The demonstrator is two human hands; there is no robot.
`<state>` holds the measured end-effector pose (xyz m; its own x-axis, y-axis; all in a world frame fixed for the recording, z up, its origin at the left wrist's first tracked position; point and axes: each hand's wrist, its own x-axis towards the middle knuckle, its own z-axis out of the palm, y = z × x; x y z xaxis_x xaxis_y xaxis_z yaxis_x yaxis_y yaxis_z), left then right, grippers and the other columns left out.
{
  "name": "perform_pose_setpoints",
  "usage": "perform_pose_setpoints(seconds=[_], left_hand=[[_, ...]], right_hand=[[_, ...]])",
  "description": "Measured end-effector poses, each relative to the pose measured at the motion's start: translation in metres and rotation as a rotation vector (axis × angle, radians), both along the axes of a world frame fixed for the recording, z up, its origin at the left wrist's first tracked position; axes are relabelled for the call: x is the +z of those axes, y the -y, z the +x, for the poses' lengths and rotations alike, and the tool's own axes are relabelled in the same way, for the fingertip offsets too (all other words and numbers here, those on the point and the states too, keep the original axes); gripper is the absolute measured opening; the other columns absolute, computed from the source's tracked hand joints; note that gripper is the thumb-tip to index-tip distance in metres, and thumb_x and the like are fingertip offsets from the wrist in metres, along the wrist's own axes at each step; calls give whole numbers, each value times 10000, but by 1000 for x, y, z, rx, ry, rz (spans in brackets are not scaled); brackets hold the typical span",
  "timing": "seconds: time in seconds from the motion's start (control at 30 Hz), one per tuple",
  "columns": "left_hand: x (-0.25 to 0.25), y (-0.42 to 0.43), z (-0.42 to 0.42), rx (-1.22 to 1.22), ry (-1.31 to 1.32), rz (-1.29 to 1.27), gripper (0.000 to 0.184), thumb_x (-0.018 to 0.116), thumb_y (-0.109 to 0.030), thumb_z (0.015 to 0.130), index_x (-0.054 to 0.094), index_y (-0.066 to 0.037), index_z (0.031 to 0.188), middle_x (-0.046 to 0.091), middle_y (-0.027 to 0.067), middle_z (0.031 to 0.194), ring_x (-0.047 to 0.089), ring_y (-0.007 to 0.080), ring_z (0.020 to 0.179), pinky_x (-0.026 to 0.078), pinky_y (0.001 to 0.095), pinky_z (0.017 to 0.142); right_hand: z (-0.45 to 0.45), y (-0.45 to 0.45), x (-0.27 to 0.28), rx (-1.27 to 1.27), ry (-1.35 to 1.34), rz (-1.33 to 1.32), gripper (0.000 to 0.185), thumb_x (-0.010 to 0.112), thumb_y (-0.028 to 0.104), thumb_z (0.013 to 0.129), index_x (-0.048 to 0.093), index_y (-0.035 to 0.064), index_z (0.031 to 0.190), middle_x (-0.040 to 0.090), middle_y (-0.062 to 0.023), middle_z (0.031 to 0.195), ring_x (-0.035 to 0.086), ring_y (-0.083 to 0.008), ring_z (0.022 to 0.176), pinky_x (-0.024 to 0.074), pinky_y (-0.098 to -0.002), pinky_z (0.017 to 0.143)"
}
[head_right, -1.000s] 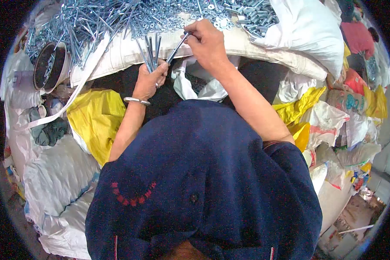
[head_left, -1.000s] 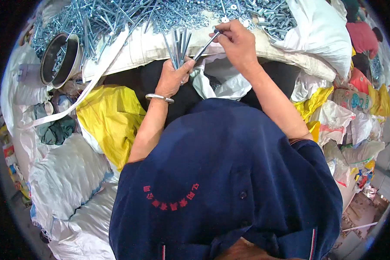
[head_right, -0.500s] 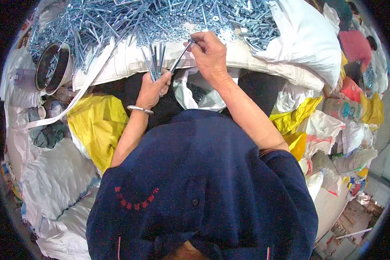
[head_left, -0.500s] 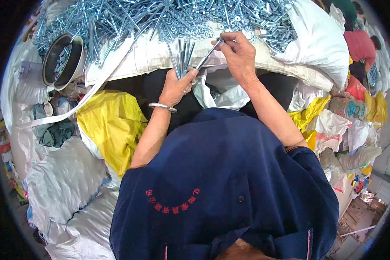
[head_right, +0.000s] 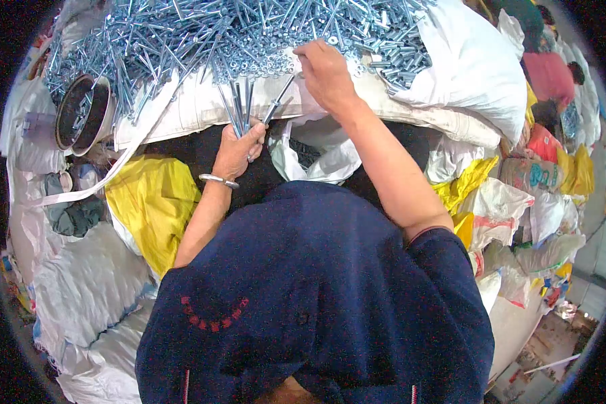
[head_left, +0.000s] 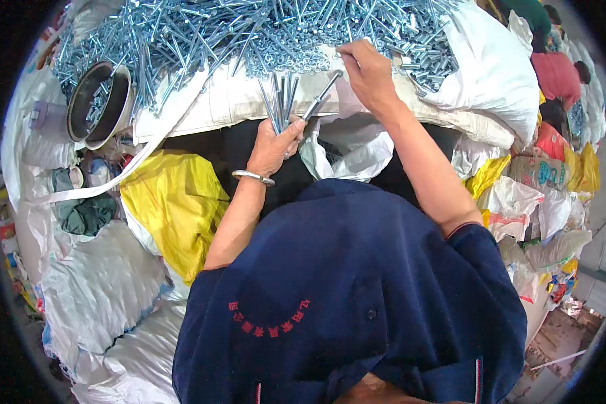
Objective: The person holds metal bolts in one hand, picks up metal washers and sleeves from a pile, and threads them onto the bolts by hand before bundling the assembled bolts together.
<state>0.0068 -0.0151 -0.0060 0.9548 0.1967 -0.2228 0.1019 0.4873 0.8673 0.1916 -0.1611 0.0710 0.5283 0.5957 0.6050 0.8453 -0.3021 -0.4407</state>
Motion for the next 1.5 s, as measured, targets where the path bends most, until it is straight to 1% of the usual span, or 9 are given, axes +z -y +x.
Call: perform_pose_setpoints(seconds=[0.2,0.4,0.93,1.03,1.13,1.27,1.4,1.47,1.5], left_hand=[[2,-2,2,13,14,-79,210,710,-212,875,584,-45,899,571,10,673,434,41,455,317,198,402],[4,-4,2,-11,41,-115,199,701,-204,883,588,-40,875,561,10,656,431,44,454,308,198,400],[5,-1,5,30,15,-170,188,694,-189,887,593,-31,893,563,20,672,415,47,446,297,206,386],[4,-2,5,31,32,-204,185,692,-187,889,596,-29,902,562,21,677,417,48,451,298,206,387],[3,-4,4,29,40,-166,225,683,-217,898,583,-18,927,548,22,690,401,49,454,302,205,389],[3,-3,6,17,37,-183,195,695,-200,890,603,-30,904,560,18,673,424,47,458,300,203,390],[1,-1,6,15,41,-177,194,695,-204,891,605,-33,903,566,17,681,433,45,463,303,199,395],[2,0,5,14,35,-168,191,695,-202,890,605,-35,905,568,17,684,436,44,465,304,198,396],[3,0,5,20,27,-139,194,686,-202,894,596,-31,916,561,18,685,419,47,456,302,200,391]], right_hand=[[36,-50,-29,51,-51,-36,112,574,75,843,638,28,922,622,-196,896,629,-383,843,514,-446,754],[34,-76,-29,-131,182,-418,103,592,53,747,621,35,844,621,-169,869,646,-354,825,522,-445,710],[41,-65,-23,115,291,-318,98,581,24,752,619,11,842,625,-160,834,637,-339,798,514,-414,693],[31,-46,-8,35,-476,-28,286,638,12,799,637,-7,1084,656,-63,858,604,-111,766,481,-237,739],[19,-27,-6,150,-778,193,260,650,2,814,630,-27,1073,648,-41,888,601,-95,802,487,-238,740],[-6,-8,6,160,-836,248,267,669,-17,817,617,-41,1078,639,-44,915,599,-104,823,496,-238,762],[-17,-3,1,135,-632,271,243,674,10,802,644,7,1043,655,-34,869,600,-79,780,497,-237,725],[-23,-3,6,110,-532,253,220,653,-6,806,635,18,1023,652,-63,866,629,-153,775,511,-277,709],[-25,-2,8,130,-247,166,214,640,-20,803,627,24,1012,644,-82,864,632,-207,778,514,-304,701]])
